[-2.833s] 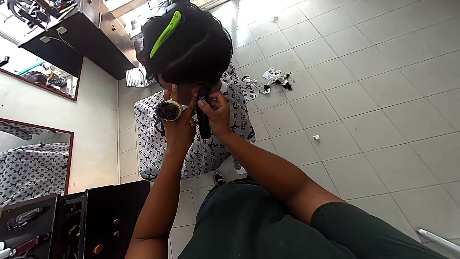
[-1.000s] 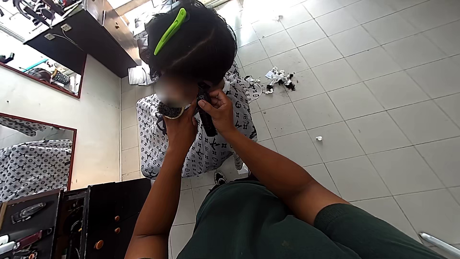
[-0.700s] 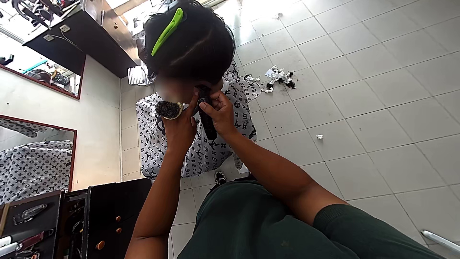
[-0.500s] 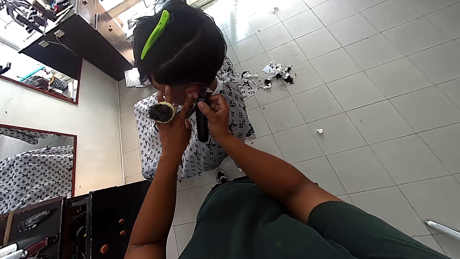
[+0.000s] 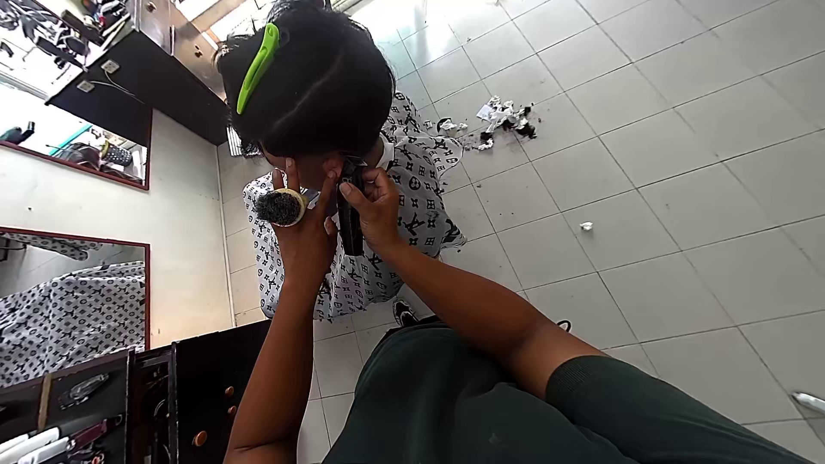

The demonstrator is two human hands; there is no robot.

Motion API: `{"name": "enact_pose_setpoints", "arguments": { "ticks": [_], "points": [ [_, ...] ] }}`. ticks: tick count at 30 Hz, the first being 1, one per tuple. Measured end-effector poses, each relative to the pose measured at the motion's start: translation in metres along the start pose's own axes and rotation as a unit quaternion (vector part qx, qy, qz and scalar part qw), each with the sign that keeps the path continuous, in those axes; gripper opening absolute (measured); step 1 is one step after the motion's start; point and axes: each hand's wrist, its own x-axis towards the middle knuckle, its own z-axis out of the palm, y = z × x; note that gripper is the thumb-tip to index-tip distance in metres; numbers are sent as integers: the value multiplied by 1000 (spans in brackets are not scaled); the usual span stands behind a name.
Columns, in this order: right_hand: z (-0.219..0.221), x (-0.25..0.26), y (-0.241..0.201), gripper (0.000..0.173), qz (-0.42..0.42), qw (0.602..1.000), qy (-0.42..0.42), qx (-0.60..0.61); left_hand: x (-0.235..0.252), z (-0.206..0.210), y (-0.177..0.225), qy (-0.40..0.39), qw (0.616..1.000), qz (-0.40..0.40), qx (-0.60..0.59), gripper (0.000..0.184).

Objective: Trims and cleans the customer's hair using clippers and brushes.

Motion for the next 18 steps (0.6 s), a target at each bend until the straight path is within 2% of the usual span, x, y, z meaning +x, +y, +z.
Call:
{"name": "enact_pose_setpoints", "arguments": {
  "ticks": [18],
  "points": [
    [0,2,0,24,6,1000,3,5,-3,1,-1,-9,1000,0,-6,70]
  ]
}}
